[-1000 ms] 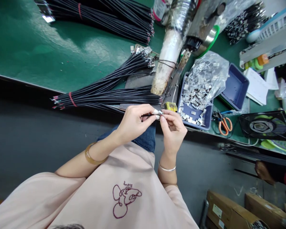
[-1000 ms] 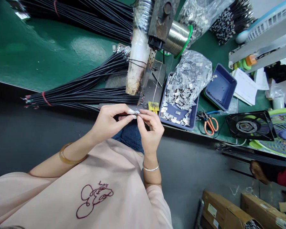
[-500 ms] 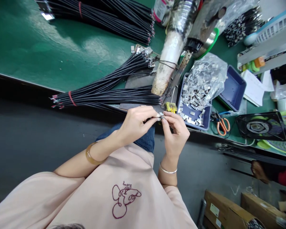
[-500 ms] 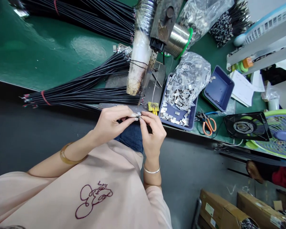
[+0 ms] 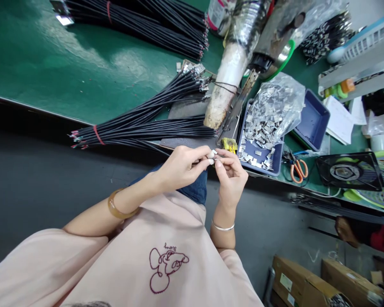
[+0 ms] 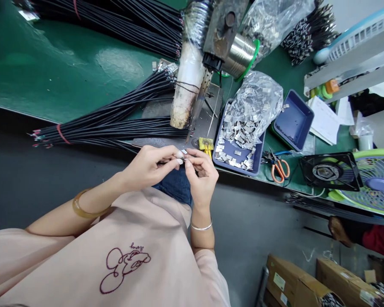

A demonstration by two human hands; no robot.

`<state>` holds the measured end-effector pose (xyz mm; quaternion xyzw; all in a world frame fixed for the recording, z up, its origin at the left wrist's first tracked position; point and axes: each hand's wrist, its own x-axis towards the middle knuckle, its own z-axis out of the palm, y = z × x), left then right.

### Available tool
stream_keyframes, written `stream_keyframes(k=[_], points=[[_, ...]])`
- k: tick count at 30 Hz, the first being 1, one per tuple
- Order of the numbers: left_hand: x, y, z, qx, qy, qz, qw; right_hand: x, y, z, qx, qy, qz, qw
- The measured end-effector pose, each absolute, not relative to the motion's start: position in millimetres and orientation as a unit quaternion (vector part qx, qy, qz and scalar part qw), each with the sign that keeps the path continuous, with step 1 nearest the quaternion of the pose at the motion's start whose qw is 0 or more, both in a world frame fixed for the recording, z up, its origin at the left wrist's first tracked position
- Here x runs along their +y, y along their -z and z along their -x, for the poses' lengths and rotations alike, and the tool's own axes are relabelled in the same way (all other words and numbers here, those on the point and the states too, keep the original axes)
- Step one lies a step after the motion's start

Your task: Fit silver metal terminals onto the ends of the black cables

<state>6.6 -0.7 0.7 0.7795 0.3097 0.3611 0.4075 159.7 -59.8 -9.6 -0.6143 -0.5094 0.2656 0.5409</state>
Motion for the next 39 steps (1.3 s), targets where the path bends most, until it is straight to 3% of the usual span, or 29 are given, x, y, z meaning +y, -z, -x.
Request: stream_keyframes(k=[3,7,18,26,34,39], points=[[3,-7,-7,0.313,-0.350,-0.682,0.560,-62,8,-156,-0.490,-0.205,0.626,0.570],[5,-9,-11,0.320,-0.349,-0.622,0.624,-65,4,-153,-0.508,-0.109,0.599,0.609],[8,-9,-12,0.318,-0.349,-0.575,0.668,-63,4,-151,-0.501,-0.184,0.566,0.628],[9,-3,-18,0.354,-0.364,-0.537,0.674,-64,7,-153,-0.565,-0.042,0.576,0.589],[9,-8,-19,0.359,-0.393,-0.502,0.682,-64,14,-154,-0.540,-0.091,0.572,0.611],[10,-5,-17,0.364,-0.393,-0.514,0.669,-62,16,-159,-0.585,-0.089,0.576,0.564]])
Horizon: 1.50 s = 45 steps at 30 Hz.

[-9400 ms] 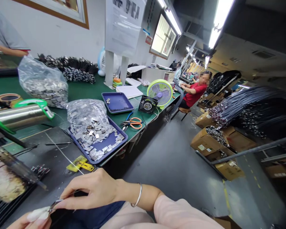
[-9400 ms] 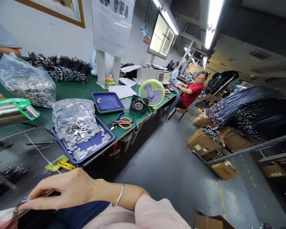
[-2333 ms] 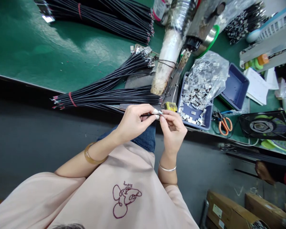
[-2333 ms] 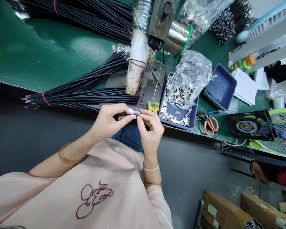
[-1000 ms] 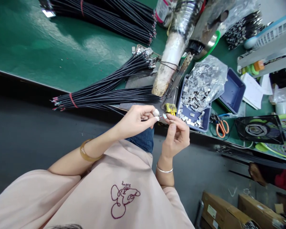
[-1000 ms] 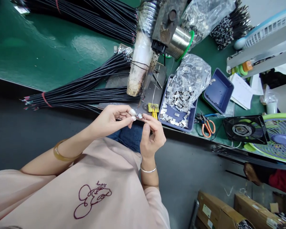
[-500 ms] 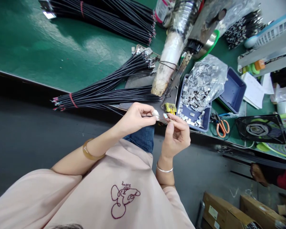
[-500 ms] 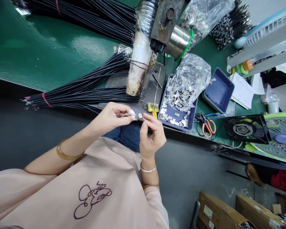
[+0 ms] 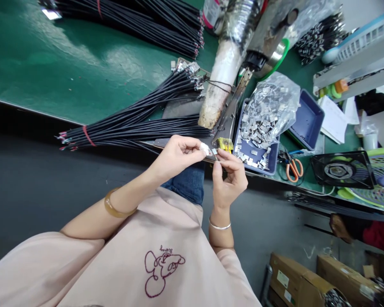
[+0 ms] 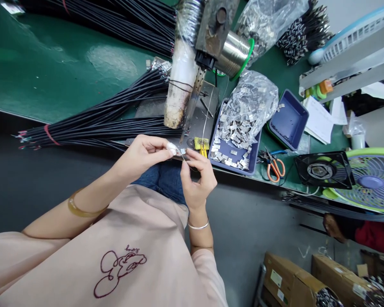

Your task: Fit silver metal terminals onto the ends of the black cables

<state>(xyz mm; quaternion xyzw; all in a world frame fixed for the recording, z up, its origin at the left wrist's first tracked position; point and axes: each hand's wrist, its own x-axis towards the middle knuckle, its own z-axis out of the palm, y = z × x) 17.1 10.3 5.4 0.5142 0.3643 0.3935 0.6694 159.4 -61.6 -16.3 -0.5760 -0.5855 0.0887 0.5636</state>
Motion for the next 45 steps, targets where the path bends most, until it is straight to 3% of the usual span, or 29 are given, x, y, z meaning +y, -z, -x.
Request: stream_keyframes(k=[8,21,45], points=[[14,-9,-19,0.376,-0.394,-0.516,0.661,-56,17,-163,-0.664,0.016,0.539,0.519],[16,-10,-32,0.409,-0.435,-0.495,0.630,-47,15,-162,-0.623,-0.057,0.572,0.531],[20,-7,-28,0.402,-0.419,-0.504,0.640,-44,4,-164,-0.650,0.001,0.570,0.503]])
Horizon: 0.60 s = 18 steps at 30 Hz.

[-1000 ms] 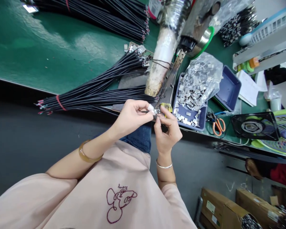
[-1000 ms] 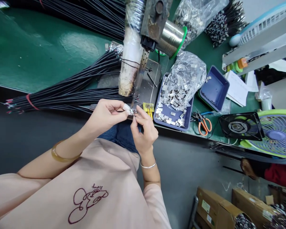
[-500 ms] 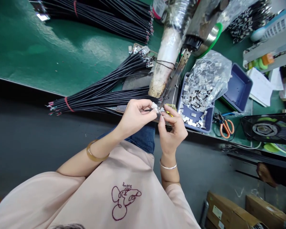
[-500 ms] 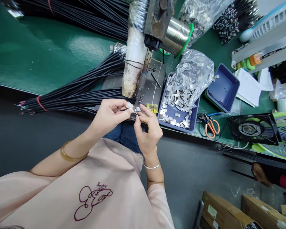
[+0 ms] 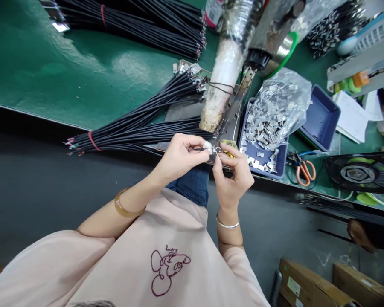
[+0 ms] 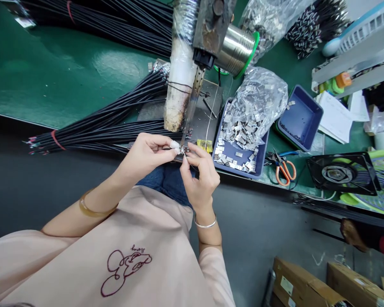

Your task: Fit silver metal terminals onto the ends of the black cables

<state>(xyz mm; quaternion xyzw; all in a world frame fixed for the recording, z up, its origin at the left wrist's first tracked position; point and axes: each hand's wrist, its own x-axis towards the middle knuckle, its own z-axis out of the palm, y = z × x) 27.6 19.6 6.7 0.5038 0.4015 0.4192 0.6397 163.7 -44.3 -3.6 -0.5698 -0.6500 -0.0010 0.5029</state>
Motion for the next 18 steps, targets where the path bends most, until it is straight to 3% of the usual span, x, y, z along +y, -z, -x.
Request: stream_keyframes(k=[18], points=[[14.8,-4.5,-29.3,0.408,-0.410,-0.509,0.638,-44.6,4.1,-161.9,-0.665,0.020,0.560,0.494]])
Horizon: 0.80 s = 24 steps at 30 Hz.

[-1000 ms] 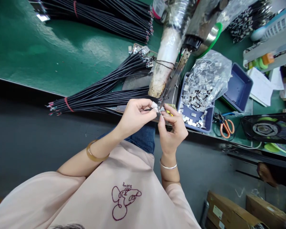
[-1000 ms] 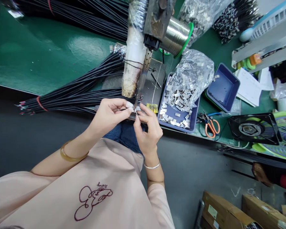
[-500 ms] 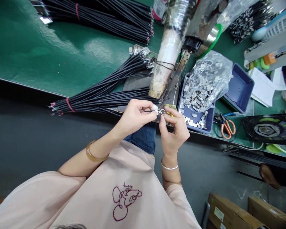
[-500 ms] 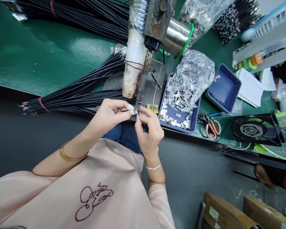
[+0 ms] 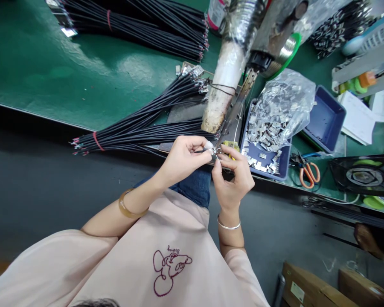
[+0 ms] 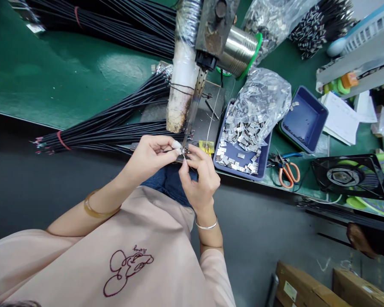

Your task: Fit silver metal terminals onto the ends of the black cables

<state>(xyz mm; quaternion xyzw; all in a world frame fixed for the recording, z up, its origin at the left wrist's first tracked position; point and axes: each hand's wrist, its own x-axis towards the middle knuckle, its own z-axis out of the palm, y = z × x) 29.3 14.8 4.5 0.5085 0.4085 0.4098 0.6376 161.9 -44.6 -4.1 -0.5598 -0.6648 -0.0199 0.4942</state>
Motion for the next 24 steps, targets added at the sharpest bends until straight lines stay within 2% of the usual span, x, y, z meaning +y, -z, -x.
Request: stream_keyframes(k=[24], points=[[16.0,-11.0,-27.7,0.409,-0.423,-0.498,0.637,-42.5,-0.7,-161.6,-0.660,-0.006,0.572,0.487]])
